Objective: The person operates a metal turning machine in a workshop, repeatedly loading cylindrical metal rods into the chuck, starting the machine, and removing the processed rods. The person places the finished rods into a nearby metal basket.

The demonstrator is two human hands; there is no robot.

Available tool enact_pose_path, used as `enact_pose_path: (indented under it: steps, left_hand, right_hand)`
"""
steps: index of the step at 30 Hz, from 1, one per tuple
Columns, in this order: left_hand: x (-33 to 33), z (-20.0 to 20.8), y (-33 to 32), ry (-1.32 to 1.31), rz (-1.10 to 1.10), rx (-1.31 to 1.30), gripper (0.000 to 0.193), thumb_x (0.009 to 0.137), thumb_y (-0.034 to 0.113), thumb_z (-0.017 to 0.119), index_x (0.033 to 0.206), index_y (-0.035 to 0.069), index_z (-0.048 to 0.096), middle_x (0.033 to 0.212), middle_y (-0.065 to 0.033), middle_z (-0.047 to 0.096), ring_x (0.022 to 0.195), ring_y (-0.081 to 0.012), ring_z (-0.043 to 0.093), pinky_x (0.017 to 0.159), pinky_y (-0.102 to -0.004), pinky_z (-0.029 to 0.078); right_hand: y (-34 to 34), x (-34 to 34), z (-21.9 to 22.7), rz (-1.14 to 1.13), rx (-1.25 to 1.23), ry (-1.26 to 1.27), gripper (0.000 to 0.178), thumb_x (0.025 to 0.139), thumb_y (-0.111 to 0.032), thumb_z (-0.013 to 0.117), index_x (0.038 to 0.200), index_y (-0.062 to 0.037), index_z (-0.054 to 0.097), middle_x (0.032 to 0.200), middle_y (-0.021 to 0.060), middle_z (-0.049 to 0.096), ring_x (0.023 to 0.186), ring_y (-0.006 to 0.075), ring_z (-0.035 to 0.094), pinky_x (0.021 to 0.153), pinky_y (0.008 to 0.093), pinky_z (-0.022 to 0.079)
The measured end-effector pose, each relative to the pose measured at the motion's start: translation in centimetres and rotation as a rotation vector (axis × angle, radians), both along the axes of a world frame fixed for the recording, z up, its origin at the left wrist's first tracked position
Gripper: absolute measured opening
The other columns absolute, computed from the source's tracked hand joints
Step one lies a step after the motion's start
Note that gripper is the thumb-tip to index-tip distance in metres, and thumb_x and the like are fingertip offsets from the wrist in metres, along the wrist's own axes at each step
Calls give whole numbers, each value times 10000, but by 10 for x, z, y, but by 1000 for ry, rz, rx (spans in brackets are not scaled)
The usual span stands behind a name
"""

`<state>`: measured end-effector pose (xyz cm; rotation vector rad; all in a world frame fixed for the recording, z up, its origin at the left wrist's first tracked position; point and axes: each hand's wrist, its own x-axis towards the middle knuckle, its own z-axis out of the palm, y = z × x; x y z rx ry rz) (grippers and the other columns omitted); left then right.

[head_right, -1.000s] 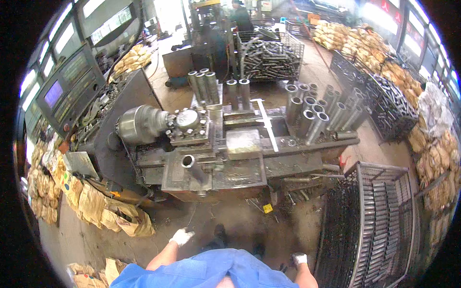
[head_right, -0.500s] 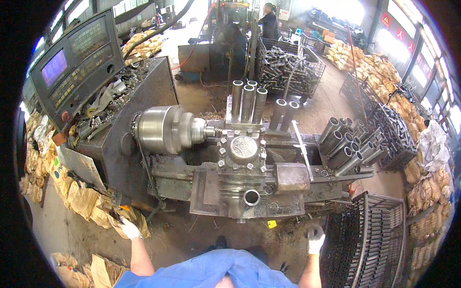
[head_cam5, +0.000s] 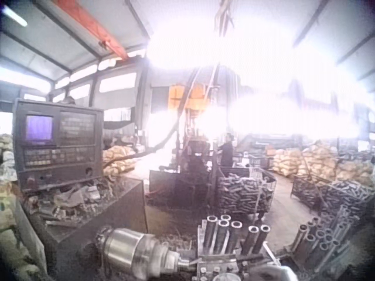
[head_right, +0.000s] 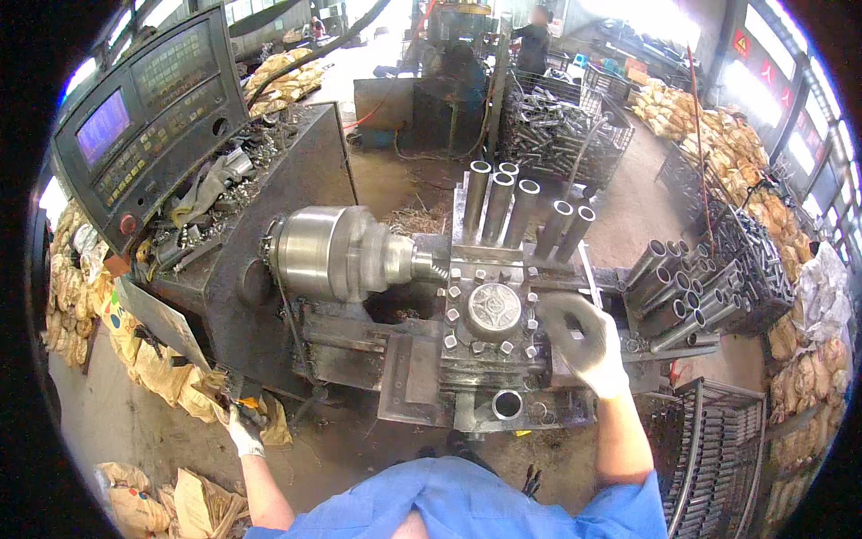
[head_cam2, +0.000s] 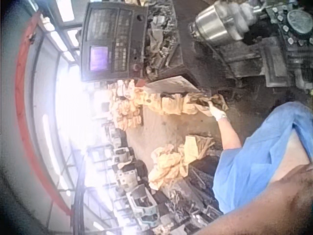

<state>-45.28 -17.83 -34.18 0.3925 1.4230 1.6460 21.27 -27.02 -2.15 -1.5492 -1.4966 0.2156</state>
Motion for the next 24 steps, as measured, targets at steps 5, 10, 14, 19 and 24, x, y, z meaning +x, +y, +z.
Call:
enact_pose_path:
  steps: [5,10,14,19,24]
  left_hand:
    - [93,-3,-40,29,12,-143,290,1061,404,609,955,137,643,777,-16,620,609,-193,589,578,-346,495]
    - [193,7,-68,58,-248,-322,279,1007,152,690,1256,39,637,1099,-81,713,934,-237,695,820,-417,594]
    - [198,-37,-80,264,-452,-264,349,1021,168,697,1323,-2,659,1226,-90,711,1136,-208,627,1061,-342,470]
    - [168,-57,-133,302,-248,-368,259,1003,152,703,1209,-1,667,1010,-69,717,841,-177,666,783,-346,559]
    - [130,-111,-144,63,-287,-569,556,991,161,700,1479,-40,522,1197,-137,707,972,-229,690,791,-397,585]
  right_hand:
    - [117,-36,43,274,-103,-144,628,872,-109,773,1467,-43,581,1184,123,757,893,165,700,820,332,565]
    - [277,-40,-29,497,-430,-609,958,800,-300,831,1596,-7,384,1351,257,689,1218,406,694,1041,448,569]
    - [347,-18,-104,738,-1003,-673,562,751,-352,875,1158,4,723,1014,169,789,848,341,728,745,454,582]
    - [336,46,-110,599,-1346,-935,375,751,-204,877,1068,-21,797,985,152,786,838,261,735,706,433,611]
    - [281,96,-39,273,-1488,-603,326,784,-97,889,1075,13,791,910,141,769,817,283,751,648,482,618]
